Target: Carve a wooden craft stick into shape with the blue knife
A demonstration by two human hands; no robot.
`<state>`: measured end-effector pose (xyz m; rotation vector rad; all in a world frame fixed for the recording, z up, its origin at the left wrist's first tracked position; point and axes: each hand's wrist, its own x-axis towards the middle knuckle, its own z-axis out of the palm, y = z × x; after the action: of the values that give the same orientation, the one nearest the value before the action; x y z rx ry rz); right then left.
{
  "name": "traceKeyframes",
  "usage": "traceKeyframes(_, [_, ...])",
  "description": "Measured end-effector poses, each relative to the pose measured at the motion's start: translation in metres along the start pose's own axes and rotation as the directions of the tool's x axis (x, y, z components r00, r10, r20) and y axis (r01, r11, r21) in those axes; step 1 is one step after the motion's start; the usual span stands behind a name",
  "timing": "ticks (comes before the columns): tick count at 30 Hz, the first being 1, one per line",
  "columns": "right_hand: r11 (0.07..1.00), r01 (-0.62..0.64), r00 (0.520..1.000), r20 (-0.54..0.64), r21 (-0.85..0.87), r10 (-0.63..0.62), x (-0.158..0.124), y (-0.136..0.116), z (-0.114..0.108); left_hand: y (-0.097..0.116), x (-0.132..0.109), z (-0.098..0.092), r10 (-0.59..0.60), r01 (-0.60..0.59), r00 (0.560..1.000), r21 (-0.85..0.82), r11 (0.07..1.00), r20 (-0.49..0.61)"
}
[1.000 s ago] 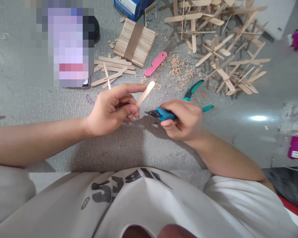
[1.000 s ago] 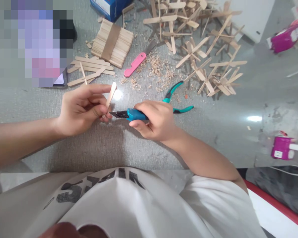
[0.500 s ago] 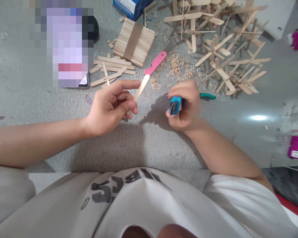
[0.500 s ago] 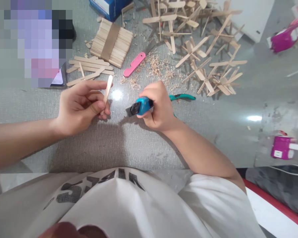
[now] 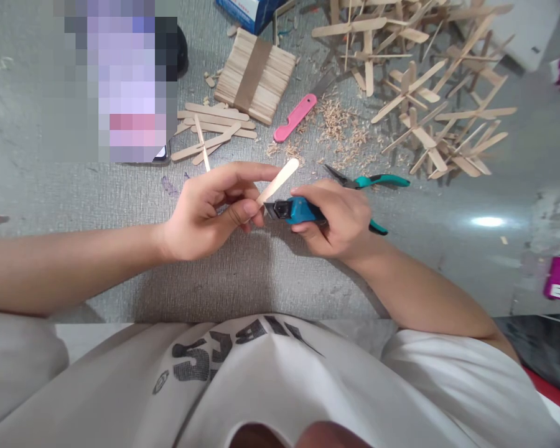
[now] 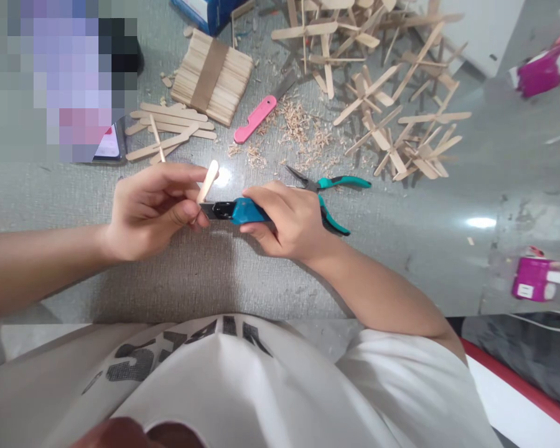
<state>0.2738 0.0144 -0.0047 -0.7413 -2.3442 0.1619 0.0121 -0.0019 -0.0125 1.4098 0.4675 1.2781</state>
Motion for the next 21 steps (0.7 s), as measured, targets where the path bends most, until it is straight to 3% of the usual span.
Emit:
traceKeyframes(12, [0.999, -0.006, 1.0, 0.022, 0.045, 0.005, -0.0018, 0.0033, -0.0016, 0.0041, 0.002, -0.0032, -0.007, 0.006, 0.998, 0.011, 1.0, 0.062])
traceKeyframes(17, [0.997, -0.052, 0.986, 0.159, 0.053, 0.043, -0.0008, 0.0042, -0.0066, 0.007, 0.002, -0.002, -0.043, 0.045, 0.996, -0.019, 0.999, 0.081])
traceKeyframes(21, [0.99, -0.011, 0.99, 0.142, 0.142, -0.01, -0.0001, 0.0077, -0.0059, 0.009, 0.0008, -0.0016, -0.027, 0.026, 0.997, 0.01, 1.0, 0.077])
